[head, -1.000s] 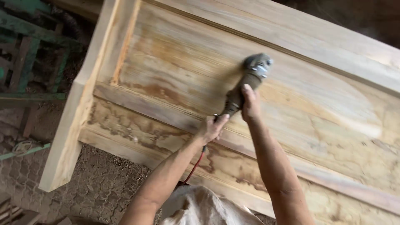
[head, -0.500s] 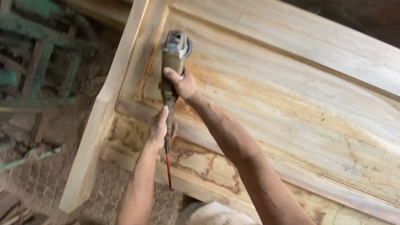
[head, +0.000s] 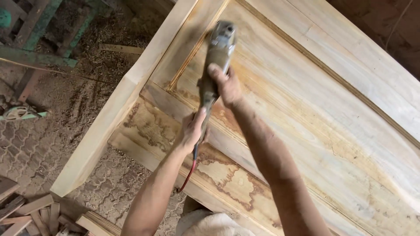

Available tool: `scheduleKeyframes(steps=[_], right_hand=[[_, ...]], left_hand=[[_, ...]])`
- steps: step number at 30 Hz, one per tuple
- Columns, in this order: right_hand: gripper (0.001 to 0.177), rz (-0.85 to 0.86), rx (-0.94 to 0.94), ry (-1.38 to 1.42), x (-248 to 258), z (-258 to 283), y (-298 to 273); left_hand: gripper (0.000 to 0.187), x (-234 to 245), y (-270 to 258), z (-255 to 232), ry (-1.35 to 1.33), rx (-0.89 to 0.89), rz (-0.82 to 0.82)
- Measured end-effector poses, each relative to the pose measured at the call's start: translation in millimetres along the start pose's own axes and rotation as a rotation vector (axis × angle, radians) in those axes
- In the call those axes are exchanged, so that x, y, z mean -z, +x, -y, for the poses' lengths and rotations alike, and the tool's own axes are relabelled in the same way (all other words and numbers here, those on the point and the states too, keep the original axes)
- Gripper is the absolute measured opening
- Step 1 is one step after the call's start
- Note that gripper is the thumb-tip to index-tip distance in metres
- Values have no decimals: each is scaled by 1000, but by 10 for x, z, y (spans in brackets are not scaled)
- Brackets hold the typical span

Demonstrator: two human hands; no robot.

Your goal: Using a power sander to smooth the surface of a large wooden door or panel in a workshop.

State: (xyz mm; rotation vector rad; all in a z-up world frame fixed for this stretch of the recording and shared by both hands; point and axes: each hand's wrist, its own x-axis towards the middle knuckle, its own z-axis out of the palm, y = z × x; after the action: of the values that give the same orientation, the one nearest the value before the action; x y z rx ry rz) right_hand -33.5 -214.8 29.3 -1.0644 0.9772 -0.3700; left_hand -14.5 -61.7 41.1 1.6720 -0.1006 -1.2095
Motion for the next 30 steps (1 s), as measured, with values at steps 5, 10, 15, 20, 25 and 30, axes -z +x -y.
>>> scheduleKeyframes(steps=[5, 10, 15, 20, 25, 30], right_hand=[[63, 181, -10, -25, -228, -640, -655], [82, 353, -122, 16, -64, -941, -761], [60, 134, 10, 1, 50, -590, -246], [67, 51, -3, -55, 102, -2, 189], [58, 34, -44, -41, 180, -333, -133], [56, -125, -91, 126, 921, -468, -783]], left_hand=[[70, 224, -783, 326, 110, 70, -57], [49, 588, -911, 1239, -75, 75, 50], [74, 184, -348, 525, 127, 72, 41], [63, -59, 172, 100, 17, 50, 51], [65, 117, -142, 274, 179, 48, 20], [75, -194, -380, 613, 317, 60, 161]])
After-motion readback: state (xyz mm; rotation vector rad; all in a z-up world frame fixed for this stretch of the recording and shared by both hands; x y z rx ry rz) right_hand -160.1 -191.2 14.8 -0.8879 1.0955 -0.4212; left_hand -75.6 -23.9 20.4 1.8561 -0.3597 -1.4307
